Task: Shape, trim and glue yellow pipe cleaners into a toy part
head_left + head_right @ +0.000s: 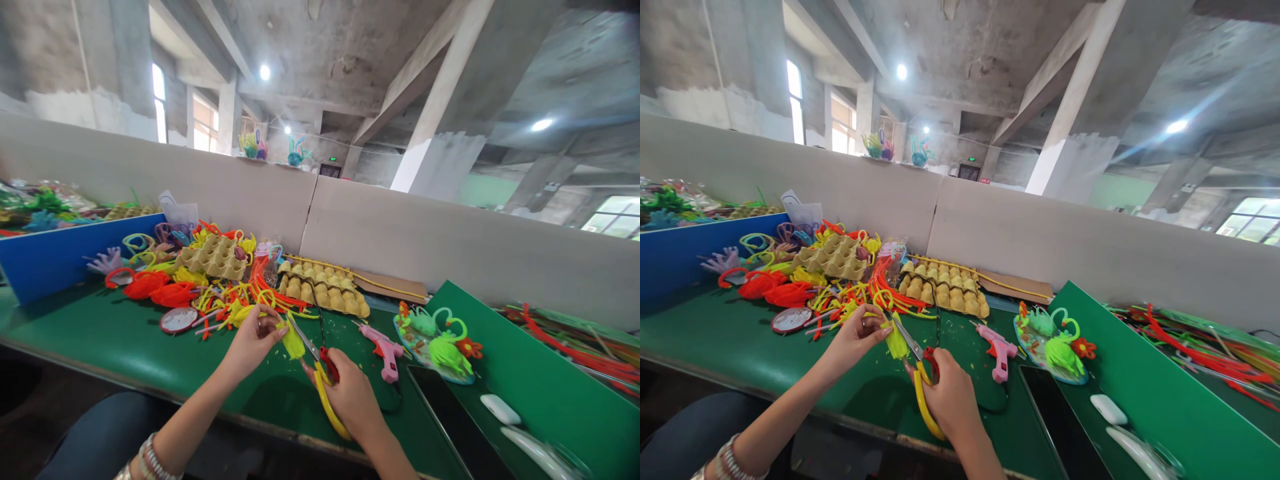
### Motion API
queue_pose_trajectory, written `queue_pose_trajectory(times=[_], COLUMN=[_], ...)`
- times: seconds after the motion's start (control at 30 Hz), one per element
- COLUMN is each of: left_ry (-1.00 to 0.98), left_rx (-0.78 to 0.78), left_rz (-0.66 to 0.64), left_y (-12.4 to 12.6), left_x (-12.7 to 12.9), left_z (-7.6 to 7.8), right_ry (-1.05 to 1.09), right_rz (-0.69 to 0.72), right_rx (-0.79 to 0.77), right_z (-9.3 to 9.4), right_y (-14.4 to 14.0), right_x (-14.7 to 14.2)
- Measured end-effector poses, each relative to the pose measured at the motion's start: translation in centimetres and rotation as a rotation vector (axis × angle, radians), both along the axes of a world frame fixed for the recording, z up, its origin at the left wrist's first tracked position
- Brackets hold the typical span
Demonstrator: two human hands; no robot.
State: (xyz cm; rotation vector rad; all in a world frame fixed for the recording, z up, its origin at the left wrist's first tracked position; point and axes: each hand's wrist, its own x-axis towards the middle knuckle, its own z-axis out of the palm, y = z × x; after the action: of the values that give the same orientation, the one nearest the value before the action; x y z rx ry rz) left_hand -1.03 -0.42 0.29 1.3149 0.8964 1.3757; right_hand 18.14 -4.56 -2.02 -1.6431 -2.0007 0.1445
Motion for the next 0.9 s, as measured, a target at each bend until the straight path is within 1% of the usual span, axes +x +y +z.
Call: queue_pose_trajectory(times=[0.23,0.43,0.67,0.9], left_ry=[0.027,0.081,0.125,0.105], left_rx=[0.015,0.011,-0.004,0.006], left_rz=[0.005,-0.018,-0.03,-0.018], left_y=[0.23,-0.1,-0.32,-0.24], left_x=[-0.1,0.02,0.12,0.02], left_z=[-0.3,-0.09,0.13,0.09], right_ry=[-0.054,-0.1,-0.059,0.035], right_rz=[-0.005,-0.005,0.018,0.04], right_rx=[0.006,0.027,0.038,-0.019], right_z=[-0.28,-0.65,-0.28,0.11], right_y=[0.18,0.24,0.06,-0.01], right_x=[0.12,0.26,0.02,0.02])
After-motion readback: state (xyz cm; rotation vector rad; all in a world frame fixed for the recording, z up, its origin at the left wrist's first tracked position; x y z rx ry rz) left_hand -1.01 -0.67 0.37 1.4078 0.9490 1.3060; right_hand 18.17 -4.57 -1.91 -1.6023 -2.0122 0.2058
